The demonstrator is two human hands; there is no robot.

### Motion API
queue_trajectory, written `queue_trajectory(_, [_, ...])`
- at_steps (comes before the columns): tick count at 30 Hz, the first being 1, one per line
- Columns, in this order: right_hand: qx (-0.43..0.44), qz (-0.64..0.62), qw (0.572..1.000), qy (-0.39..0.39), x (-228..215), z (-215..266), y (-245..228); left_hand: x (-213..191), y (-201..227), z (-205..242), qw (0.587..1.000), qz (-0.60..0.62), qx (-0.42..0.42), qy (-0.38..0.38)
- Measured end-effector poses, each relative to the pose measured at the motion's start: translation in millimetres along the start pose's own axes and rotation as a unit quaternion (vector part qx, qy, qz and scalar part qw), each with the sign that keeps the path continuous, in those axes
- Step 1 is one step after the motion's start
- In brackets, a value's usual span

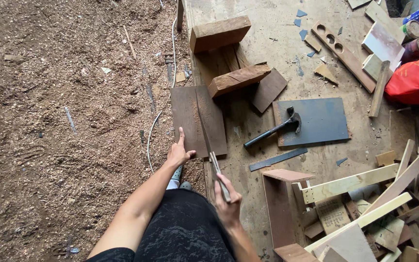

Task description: The person uses a hand saw to cut a rectangular wooden plank placed on a workbench. The person holds the plank steady with the left hand and saws with the right hand, creating sawdust as the cut progresses.

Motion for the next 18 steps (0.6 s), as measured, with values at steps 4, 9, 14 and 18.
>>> queue_trajectory(4, [-0.041,-0.001,0.999,0.01,-2.4,-25.1,-3.6,-3.1,4.5,-1.2,0.999,0.021,-0.033,-0.022])
queue_trajectory(9, [0.007,-0.037,0.999,-0.001,61.0,-139.0,10.8,3.5,2.3,-0.3,1.0,0.027,-0.011,-0.001])
queue_trajectory(14, [-0.019,-0.017,1.0,0.013,59.6,-133.2,5.1,1.2,1.6,-5.3,1.0,0.022,-0.011,-0.007])
queue_trajectory(18, [0.02,-0.036,0.999,-0.017,13.8,-34.4,-8.0,3.9,-1.8,-2.9,1.0,0.01,-0.001,-0.005])
Point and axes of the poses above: each hand's wrist, its own z-axis away from the middle knuckle, its own x-axis out of the palm, y = z × x, the point moved 5 cm from there along -z, towards the middle knuckle, and after that the axes turned 2 degrees about z, right-handed, at the moved point
